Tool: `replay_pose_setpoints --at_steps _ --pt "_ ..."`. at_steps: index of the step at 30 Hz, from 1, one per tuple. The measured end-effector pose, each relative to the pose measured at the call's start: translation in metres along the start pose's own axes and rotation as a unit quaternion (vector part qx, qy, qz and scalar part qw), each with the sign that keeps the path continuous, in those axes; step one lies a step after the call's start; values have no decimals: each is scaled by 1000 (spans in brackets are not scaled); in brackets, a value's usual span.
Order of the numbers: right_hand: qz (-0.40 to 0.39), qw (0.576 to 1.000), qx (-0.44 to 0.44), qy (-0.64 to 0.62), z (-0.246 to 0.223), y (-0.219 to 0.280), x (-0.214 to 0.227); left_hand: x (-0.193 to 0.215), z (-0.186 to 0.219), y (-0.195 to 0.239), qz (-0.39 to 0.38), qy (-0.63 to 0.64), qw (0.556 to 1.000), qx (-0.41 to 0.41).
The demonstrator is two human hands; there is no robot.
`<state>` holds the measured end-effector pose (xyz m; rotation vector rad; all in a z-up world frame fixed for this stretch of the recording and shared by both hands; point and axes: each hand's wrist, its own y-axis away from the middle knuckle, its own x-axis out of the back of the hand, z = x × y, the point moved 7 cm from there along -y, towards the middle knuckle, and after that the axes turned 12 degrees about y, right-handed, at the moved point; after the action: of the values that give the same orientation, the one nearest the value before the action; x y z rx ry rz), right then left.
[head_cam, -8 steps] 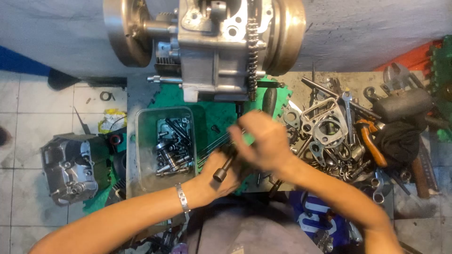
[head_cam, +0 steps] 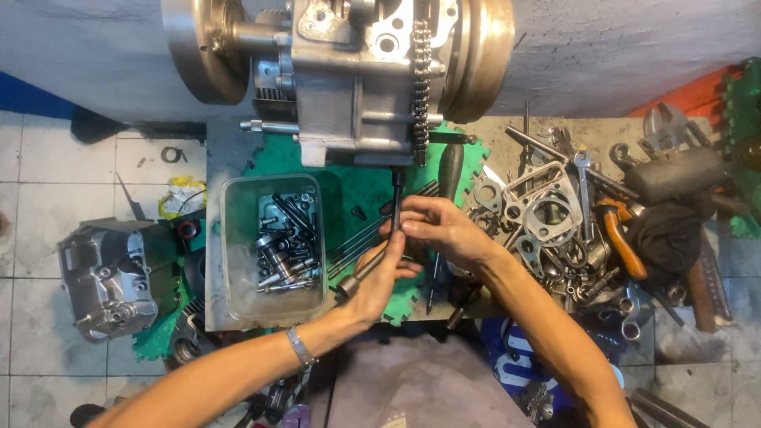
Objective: The person sorts small engine parts and tools on a workbench, moving items between a plastic tray and a metal container. They handle bolts, nuts, and metal rods, placing some into a container and others back onto the bench.
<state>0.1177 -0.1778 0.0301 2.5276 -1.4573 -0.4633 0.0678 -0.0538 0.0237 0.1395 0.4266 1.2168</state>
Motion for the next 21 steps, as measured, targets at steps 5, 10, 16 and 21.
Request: replay_pose_setpoints --at_steps 5,10,16,21 --pt "-29 994 -31 -101 -6 -5 -6 -14 -45 34 -4 282 955 95" --pt "-26 997 -54 57 -18 -14 9 -33 68 94 63 -394 816 -419" --pt "-67 993 -44 86 -25 -18 2 -13 55 45 260 -566 707 -334" --pt "-44 989 -73 118 -15 -17 5 -9 -8 29 170 -308 910 -220"
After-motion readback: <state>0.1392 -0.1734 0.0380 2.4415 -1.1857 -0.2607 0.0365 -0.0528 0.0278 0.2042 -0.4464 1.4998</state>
